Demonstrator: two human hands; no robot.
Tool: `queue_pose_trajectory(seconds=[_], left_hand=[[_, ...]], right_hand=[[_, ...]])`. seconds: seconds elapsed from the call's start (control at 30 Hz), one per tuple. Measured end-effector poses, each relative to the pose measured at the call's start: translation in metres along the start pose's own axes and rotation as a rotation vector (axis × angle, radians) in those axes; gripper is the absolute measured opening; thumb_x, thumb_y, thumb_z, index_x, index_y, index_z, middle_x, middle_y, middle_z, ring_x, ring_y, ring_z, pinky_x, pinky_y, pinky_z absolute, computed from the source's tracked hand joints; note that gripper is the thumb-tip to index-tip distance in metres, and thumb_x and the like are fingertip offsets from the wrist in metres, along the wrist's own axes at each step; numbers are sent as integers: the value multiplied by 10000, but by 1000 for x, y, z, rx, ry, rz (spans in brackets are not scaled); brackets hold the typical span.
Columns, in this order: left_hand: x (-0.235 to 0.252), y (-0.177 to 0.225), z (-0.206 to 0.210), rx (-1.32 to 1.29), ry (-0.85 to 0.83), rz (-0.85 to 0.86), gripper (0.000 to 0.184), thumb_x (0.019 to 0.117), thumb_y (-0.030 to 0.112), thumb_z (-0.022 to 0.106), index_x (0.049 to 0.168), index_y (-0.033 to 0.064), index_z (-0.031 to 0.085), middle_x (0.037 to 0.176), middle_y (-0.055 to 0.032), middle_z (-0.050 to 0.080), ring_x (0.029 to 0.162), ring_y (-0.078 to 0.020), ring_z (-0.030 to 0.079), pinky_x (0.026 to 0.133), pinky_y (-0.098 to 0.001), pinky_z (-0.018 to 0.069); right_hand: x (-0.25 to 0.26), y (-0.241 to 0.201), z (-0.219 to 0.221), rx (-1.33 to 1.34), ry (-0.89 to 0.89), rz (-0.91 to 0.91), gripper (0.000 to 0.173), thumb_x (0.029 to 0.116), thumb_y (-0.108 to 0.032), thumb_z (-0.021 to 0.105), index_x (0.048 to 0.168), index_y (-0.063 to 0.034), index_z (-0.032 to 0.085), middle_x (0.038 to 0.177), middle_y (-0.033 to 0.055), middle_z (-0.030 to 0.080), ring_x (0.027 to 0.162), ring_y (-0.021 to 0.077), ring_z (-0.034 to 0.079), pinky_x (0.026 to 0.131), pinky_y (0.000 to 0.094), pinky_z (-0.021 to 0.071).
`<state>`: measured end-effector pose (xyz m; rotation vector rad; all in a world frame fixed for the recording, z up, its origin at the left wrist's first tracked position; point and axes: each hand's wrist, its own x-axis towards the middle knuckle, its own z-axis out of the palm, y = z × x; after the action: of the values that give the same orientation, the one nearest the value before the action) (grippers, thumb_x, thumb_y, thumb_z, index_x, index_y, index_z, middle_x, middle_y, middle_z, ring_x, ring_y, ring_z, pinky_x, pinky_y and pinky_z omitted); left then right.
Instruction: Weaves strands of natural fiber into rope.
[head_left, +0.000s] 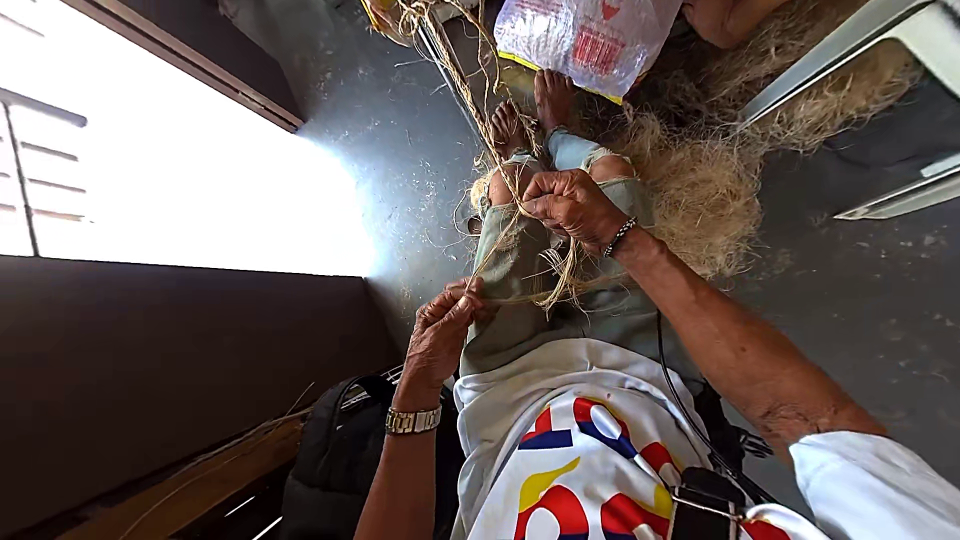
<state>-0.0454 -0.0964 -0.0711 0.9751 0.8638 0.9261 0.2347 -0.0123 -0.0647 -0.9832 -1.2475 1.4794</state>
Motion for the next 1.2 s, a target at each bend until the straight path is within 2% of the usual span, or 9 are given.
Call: queue_pose_trajectory(seconds=[0.27,0.33,0.4,0.53,0.67,0.87,0.97,1.1,1.2], left_hand=[[22,22,28,239,-19,256,96,930,304,753,854,248,768,1086,92,654,1080,-75,587,918,-259,517],[21,29,27,89,-100,238,132,947,287,721,848,210,759,1124,42,684,1138,-132,609,980,-347,519],[17,29,30,-163,-170,204,152,961,263,674,859,168,735,991,-13,734,1079,-203,681,1062,-480,492],[-3,21,36,-304,-251,51,151,992,287,643,940,167,718,702,67,640,708,-105,665,854,-394,581],[-27,0,23,-184,-314,-101,171,1020,267,627,1034,122,718,732,40,667,683,-102,671,739,-334,595],[-44,-7,20,-316,-235,-95,174,1028,201,601,992,80,721,714,16,675,673,-123,684,745,-349,600],[-38,9,21,-153,-169,-86,158,1017,194,612,968,94,723,679,36,648,623,-102,659,701,-331,604],[-9,41,23,56,-49,5,193,996,256,610,862,189,732,674,68,651,672,-83,666,808,-350,597],[22,46,26,40,27,39,291,1034,232,476,851,229,703,683,90,643,709,-74,668,847,-356,591]], right_hand=[[-5,-11,-25,2,23,-3,128,977,-44,589,861,-77,633,542,-74,423,410,5,333,390,175,286],[-5,-14,-35,-46,24,-30,118,967,-44,592,866,-77,643,543,-77,433,411,1,337,390,174,290],[-3,-18,-44,-205,23,-95,110,961,-54,614,862,-67,660,565,-70,470,437,-5,357,424,179,306],[0,-20,-64,-613,41,-176,134,964,-112,608,860,-67,681,678,-21,550,581,52,459,581,283,396],[3,-17,-84,-771,65,-217,153,966,-89,581,890,-15,692,750,76,625,675,138,554,664,359,459],[8,-22,-84,-961,1,-254,170,946,-83,549,859,-26,684,769,126,657,724,276,634,683,513,471],[8,-23,-89,-1021,1,-235,172,947,-94,546,876,-30,688,784,147,668,756,325,652,701,557,474],[11,-20,-98,-1003,33,-231,175,941,-92,547,905,-17,700,801,156,677,764,322,660,710,548,488],[10,-23,-105,-932,87,-194,167,950,-92,569,924,-3,708,807,143,675,752,260,638,727,486,489]])
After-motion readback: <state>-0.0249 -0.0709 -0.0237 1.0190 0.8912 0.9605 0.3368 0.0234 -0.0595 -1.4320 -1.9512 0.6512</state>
